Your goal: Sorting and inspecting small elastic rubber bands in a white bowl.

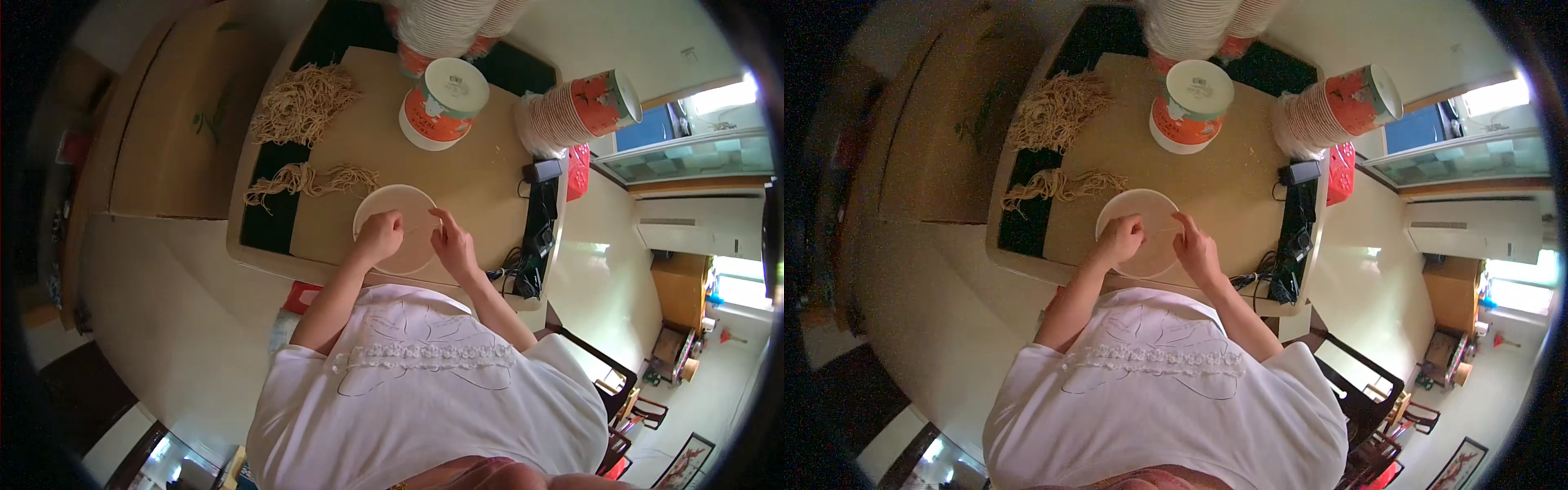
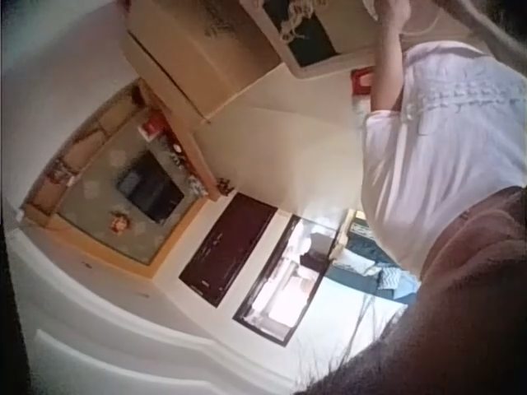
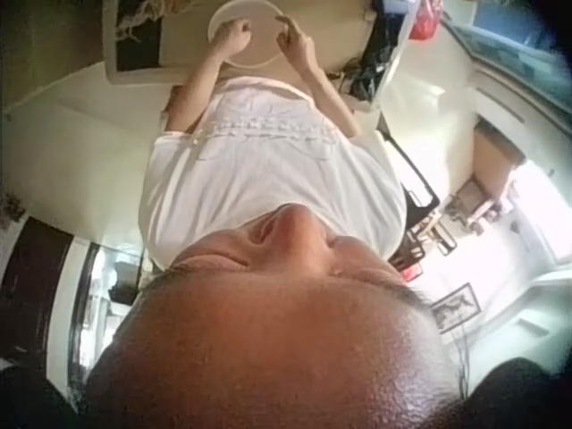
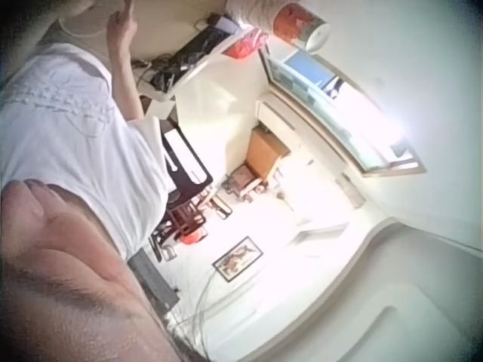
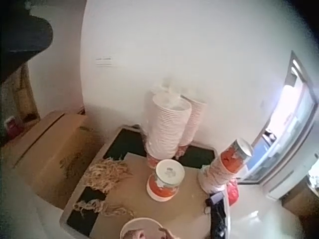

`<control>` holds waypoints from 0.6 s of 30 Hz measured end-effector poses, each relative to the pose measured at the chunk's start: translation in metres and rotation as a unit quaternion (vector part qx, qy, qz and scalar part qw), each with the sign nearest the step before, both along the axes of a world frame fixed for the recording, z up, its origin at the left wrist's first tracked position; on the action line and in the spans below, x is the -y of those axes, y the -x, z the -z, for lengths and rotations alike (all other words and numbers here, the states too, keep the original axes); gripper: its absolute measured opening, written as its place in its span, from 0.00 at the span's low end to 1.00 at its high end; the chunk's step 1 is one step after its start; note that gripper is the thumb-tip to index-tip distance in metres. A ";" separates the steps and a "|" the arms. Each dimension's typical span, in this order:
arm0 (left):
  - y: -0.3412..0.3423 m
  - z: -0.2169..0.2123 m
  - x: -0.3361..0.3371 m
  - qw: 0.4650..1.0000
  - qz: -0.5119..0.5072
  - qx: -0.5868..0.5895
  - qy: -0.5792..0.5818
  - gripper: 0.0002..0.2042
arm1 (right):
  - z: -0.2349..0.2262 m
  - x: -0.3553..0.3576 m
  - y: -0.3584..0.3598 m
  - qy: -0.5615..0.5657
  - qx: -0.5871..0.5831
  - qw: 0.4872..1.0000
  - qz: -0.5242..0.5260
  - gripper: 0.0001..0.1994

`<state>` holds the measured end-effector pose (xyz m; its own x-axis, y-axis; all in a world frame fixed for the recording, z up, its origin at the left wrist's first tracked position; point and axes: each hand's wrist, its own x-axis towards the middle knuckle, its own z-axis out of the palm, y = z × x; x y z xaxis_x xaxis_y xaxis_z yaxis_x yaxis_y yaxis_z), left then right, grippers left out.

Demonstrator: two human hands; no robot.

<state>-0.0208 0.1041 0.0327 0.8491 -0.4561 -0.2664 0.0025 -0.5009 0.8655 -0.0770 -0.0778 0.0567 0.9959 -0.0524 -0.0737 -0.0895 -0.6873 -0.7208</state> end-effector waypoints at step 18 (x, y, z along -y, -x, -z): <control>-0.002 -0.003 0.010 0.999 -0.024 0.032 0.036 0.03 | -0.016 0.001 -0.028 0.149 0.169 0.968 -0.111 0.07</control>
